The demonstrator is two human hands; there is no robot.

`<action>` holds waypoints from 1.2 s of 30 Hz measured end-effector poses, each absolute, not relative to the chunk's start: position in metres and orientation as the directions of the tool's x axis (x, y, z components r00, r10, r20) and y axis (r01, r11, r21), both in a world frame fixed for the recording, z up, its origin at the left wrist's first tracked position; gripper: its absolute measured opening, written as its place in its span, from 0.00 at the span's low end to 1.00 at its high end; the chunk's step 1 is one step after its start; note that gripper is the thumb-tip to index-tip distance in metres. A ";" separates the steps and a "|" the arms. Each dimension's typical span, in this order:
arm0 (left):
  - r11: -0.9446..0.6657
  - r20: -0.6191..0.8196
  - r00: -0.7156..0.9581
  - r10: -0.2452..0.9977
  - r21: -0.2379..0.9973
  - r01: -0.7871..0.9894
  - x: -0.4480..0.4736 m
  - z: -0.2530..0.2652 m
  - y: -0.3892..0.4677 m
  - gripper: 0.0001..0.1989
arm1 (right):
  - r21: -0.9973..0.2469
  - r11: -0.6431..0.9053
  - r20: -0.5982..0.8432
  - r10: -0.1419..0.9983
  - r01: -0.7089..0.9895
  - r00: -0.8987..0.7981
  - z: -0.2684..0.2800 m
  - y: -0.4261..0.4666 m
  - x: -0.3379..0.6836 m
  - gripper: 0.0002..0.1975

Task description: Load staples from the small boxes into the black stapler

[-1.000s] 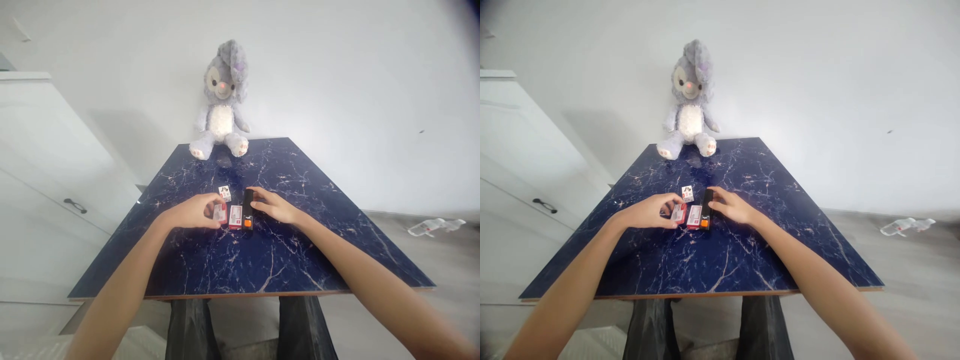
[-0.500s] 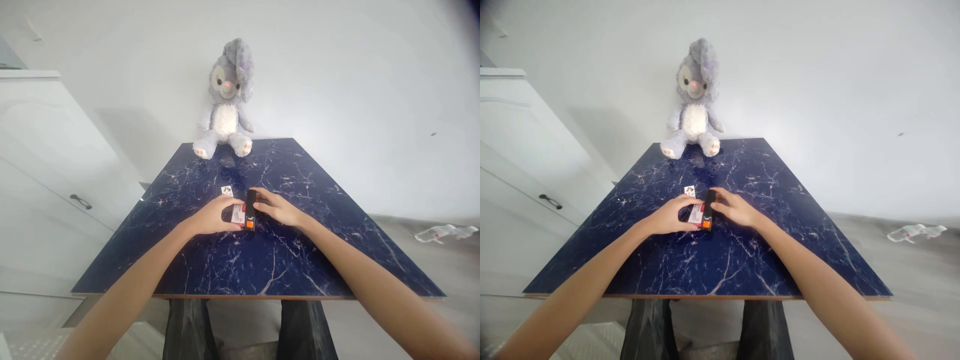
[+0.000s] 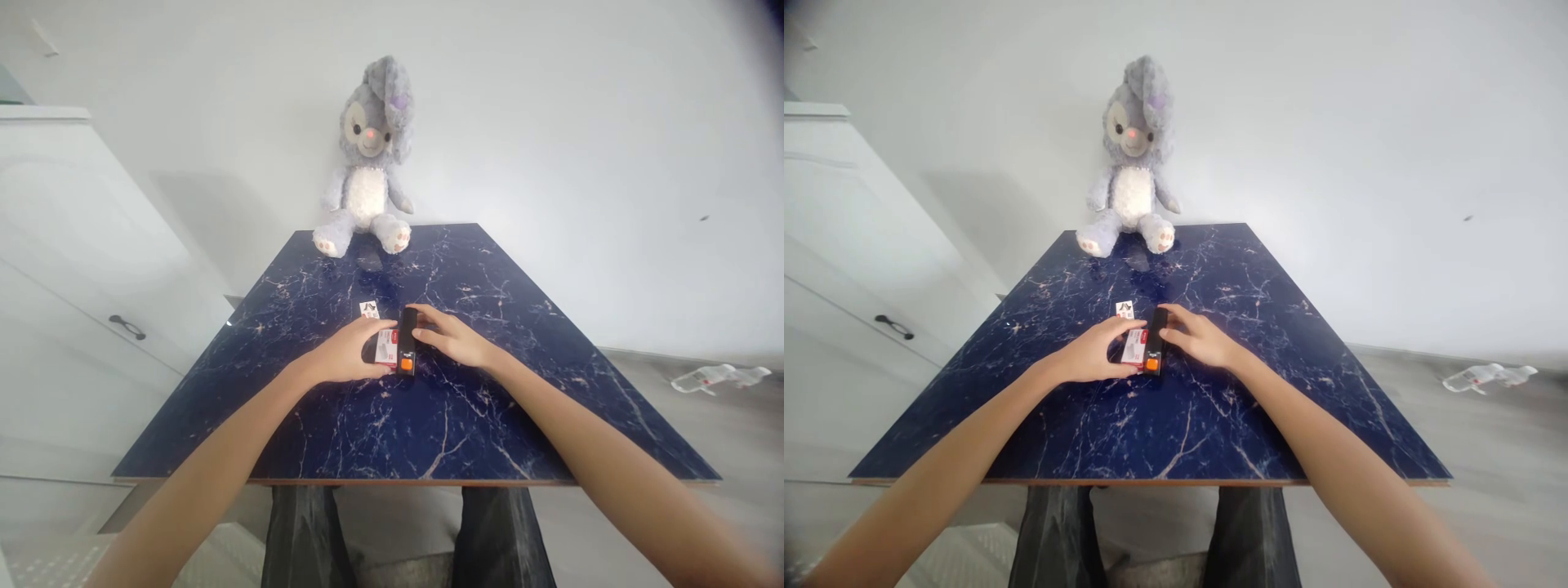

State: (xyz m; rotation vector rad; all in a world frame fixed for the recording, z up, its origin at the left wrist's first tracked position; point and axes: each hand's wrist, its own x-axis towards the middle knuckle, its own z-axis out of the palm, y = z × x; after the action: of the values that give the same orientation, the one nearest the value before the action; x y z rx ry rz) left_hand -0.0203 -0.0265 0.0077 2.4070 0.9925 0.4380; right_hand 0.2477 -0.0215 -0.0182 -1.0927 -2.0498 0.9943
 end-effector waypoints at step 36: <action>-0.519 -0.052 0.688 0.724 0.615 0.593 -0.042 -0.002 -0.016 0.64 | -0.827 0.370 0.179 0.887 0.423 -0.426 -0.014 -0.025 0.244 0.24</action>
State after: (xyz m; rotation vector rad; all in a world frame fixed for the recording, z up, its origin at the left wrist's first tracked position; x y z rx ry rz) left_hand -0.0421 -0.0157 -0.0017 2.2863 1.0059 0.2805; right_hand 0.2444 -0.0251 -0.0143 -1.1278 -2.0047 0.9491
